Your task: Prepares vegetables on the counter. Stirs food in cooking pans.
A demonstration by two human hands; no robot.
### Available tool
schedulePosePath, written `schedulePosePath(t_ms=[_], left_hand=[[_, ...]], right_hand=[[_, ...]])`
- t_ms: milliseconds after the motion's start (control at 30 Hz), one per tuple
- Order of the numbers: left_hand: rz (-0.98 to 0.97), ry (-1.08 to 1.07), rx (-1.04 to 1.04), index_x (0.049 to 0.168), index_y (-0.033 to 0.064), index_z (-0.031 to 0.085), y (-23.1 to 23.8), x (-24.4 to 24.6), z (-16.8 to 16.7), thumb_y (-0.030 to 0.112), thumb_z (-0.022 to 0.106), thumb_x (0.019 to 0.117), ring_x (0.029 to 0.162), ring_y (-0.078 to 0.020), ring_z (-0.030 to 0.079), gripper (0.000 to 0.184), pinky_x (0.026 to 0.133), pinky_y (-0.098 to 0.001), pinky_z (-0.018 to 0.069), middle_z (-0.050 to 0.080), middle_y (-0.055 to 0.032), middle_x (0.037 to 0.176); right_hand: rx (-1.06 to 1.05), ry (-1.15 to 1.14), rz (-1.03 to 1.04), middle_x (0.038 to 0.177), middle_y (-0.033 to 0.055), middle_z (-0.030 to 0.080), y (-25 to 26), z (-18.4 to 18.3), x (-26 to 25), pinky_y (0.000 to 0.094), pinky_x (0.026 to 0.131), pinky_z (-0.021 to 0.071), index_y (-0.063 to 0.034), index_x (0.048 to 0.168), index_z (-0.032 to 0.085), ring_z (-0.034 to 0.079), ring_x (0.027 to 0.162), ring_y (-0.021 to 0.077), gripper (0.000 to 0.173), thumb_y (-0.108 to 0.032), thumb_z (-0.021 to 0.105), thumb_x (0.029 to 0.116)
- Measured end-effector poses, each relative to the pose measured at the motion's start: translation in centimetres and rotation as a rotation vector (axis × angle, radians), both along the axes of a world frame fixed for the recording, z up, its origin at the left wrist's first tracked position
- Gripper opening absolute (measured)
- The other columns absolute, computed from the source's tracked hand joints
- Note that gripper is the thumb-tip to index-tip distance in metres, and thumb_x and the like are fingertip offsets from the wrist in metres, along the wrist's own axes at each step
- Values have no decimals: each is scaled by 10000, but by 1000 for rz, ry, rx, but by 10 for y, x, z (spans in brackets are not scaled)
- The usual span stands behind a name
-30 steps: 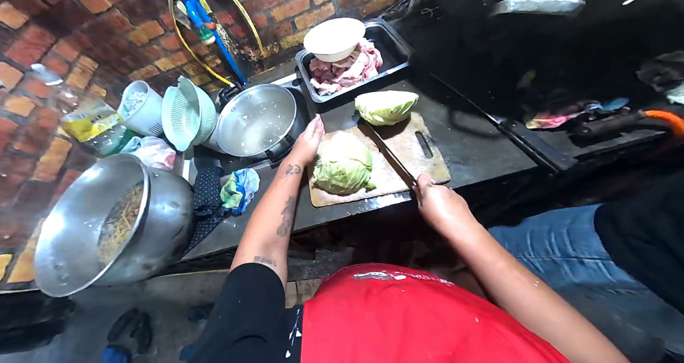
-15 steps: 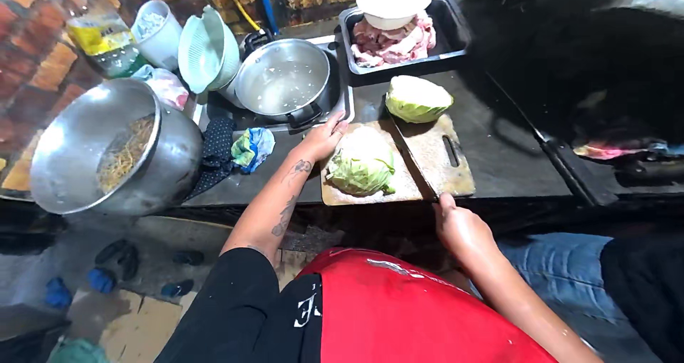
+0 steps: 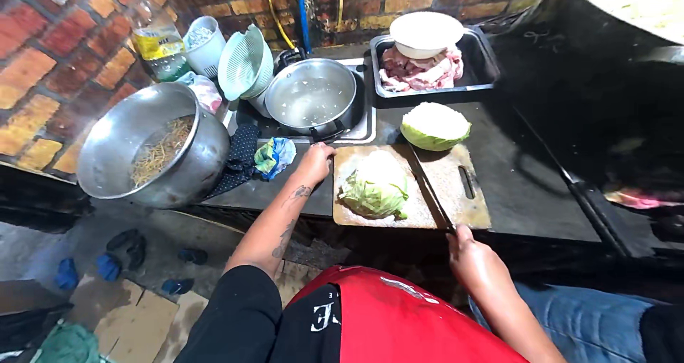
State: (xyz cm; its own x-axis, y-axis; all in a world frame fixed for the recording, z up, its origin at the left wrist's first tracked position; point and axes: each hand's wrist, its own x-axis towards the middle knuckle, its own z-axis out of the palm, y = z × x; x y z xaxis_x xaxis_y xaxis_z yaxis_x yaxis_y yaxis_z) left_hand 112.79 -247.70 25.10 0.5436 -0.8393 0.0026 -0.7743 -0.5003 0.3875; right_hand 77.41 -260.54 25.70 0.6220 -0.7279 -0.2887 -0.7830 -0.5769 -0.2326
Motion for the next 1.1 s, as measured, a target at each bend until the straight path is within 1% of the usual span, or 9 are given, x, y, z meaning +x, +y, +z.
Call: schedulePosePath(t_ms=[267, 533, 633, 733, 833, 900, 1000, 1033, 1100], left_hand=[[165, 134, 51, 1107, -9, 730, 1, 21, 18, -22, 616, 940, 1163, -360, 651, 203, 1045, -540, 487, 698, -221, 1171], [420, 1, -448, 1142, -23, 716, -11, 89, 89, 33, 592, 965, 1117, -290, 683, 223, 1028, -470, 512, 723, -183, 1149], [357, 28, -416, 1247, 4, 699, -19, 117, 96, 4, 505, 1002, 1217, -261, 652, 313, 1100, -439, 467, 702, -162, 1264], [321, 48, -411, 1295, -7, 667, -22, 121, 100, 14, 529, 994, 1217, -257, 652, 332, 1087, -412, 485, 669, -171, 1325], [252, 54, -574, 1330, -36, 614, -18, 75, 95, 134, 602, 1004, 1196, -268, 658, 368, 1046, -417, 522, 653, -196, 1324], [110, 79, -604, 1406, -17, 546, -8, 14, 81, 246, 699, 956, 1261, -286, 607, 543, 1061, -449, 501, 620, -193, 1370], [-50, 102, -381, 1542, 135, 447, 11, -80, 44, 511, 871, 746, 1478, -309, 380, 977, 1188, -517, 373, 418, -117, 1598], [-64, 104, -304, 1577, 195, 405, 14, -101, 29, 617, 865, 688, 1532, -321, 287, 1087, 1207, -535, 344, 313, -103, 1664], [-60, 142, -200, 1617, 257, 330, 13, -124, 11, 675, 848, 663, 1577, -367, 134, 1163, 1216, -564, 303, 149, -124, 1718]], right_hand=[[-15, -5, -18, 911, 249, 707, 2, -2, 0, 604, 769, 567, -27, 1265, 554, 722, 930, 468, 290, -244, 433, 1115], [-27, -13, -23, 920, 267, 707, 2, -4, 0, 611, 775, 564, -6, 1287, 555, 721, 931, 477, 304, -227, 442, 1112], [-36, -25, -20, 923, 274, 705, 3, -5, 0, 621, 772, 563, 3, 1278, 558, 718, 931, 483, 311, -231, 440, 1111], [-46, -38, -19, 913, 275, 704, 3, -5, -1, 625, 760, 560, 2, 1266, 566, 719, 917, 486, 306, -234, 447, 1110], [-34, -41, -15, 934, 283, 705, -1, -9, -2, 632, 781, 559, 5, 1291, 555, 716, 929, 490, 321, -241, 456, 1109], [-38, -94, 2, 925, 292, 702, -5, -15, -6, 647, 775, 553, 15, 1281, 566, 713, 909, 501, 326, -242, 468, 1106], [-46, -216, 21, 839, 297, 687, -4, -21, -10, 667, 715, 547, 61, 1211, 589, 709, 823, 513, 313, -213, 495, 1094], [-47, -240, 24, 813, 291, 679, -2, -22, -10, 663, 700, 546, 69, 1186, 590, 706, 799, 509, 309, -208, 490, 1094], [-49, -289, 30, 769, 281, 666, 2, -23, -9, 650, 670, 547, 80, 1164, 587, 703, 748, 495, 301, -196, 489, 1091]])
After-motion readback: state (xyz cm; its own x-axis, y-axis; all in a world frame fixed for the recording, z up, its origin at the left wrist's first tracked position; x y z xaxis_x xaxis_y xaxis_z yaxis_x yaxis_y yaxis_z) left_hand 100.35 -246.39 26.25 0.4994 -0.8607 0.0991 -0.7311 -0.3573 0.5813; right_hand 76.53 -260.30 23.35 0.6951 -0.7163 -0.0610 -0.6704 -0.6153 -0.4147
